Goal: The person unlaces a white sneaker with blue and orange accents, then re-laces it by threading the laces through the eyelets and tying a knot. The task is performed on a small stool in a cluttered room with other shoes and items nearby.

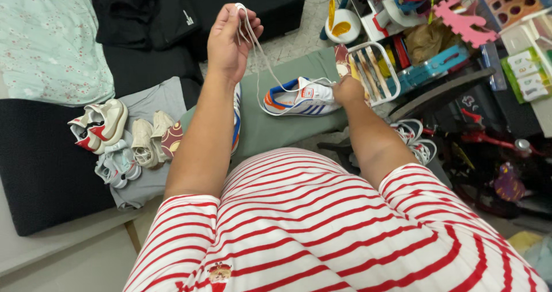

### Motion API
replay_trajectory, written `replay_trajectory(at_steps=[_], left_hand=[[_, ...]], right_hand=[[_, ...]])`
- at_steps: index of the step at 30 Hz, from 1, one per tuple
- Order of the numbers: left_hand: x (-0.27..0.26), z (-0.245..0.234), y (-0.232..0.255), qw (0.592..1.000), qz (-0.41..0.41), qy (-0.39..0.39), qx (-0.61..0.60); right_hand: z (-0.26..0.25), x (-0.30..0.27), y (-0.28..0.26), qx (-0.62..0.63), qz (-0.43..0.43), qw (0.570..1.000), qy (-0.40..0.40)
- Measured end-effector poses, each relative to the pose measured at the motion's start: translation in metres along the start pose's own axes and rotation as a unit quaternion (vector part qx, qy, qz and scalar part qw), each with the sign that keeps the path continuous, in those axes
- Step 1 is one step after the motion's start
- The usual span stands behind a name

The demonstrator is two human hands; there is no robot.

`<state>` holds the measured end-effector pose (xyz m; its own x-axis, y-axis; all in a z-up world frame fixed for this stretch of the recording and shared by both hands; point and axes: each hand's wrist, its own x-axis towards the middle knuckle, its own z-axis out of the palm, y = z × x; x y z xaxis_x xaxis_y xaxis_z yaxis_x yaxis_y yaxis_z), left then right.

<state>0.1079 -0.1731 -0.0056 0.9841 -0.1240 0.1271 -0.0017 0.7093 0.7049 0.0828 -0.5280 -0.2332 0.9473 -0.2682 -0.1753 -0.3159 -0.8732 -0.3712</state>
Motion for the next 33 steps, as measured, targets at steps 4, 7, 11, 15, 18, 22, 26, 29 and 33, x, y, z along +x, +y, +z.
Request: replay_trajectory(at_steps=[4,7,11,15,18,22,26,29,33], left_hand=[[0.002,-0.004,-0.006,1.0,-0.002,-0.014,-0.007],[0.008,-0.002,-0.014,1.0,-0.012,-0.018,-0.01],[0.013,0.0,-0.025,0.999,-0.025,-0.023,-0.014],[0.016,0.002,-0.03,0.999,-0.04,-0.024,-0.004],[0.02,0.004,-0.029,0.999,-0.044,-0.024,0.002],[0.021,0.004,-0.026,0.998,-0.043,-0.037,-0.004],[0.023,0.004,-0.019,0.998,-0.038,-0.049,-0.005],[0.022,-0.001,-0.013,0.998,-0.032,-0.055,-0.012],[0.019,-0.012,-0.007,0.999,-0.033,-0.042,-0.004]], right_hand=[[0.008,0.0,0.025,0.008,-0.019,0.997,-0.074],[0.014,0.004,0.036,0.037,-0.011,0.993,-0.113],[0.018,0.005,0.039,-0.012,-0.063,0.995,-0.071],[0.012,0.001,0.027,0.019,-0.015,0.999,-0.039],[0.006,-0.004,0.015,0.036,0.014,0.999,-0.02],[-0.004,-0.012,0.0,0.061,0.008,0.998,-0.006],[-0.024,-0.02,-0.017,0.055,-0.057,0.996,0.029],[-0.033,-0.028,-0.031,0.029,-0.154,0.985,0.073],[-0.034,-0.032,-0.045,0.014,-0.164,0.986,0.015]])
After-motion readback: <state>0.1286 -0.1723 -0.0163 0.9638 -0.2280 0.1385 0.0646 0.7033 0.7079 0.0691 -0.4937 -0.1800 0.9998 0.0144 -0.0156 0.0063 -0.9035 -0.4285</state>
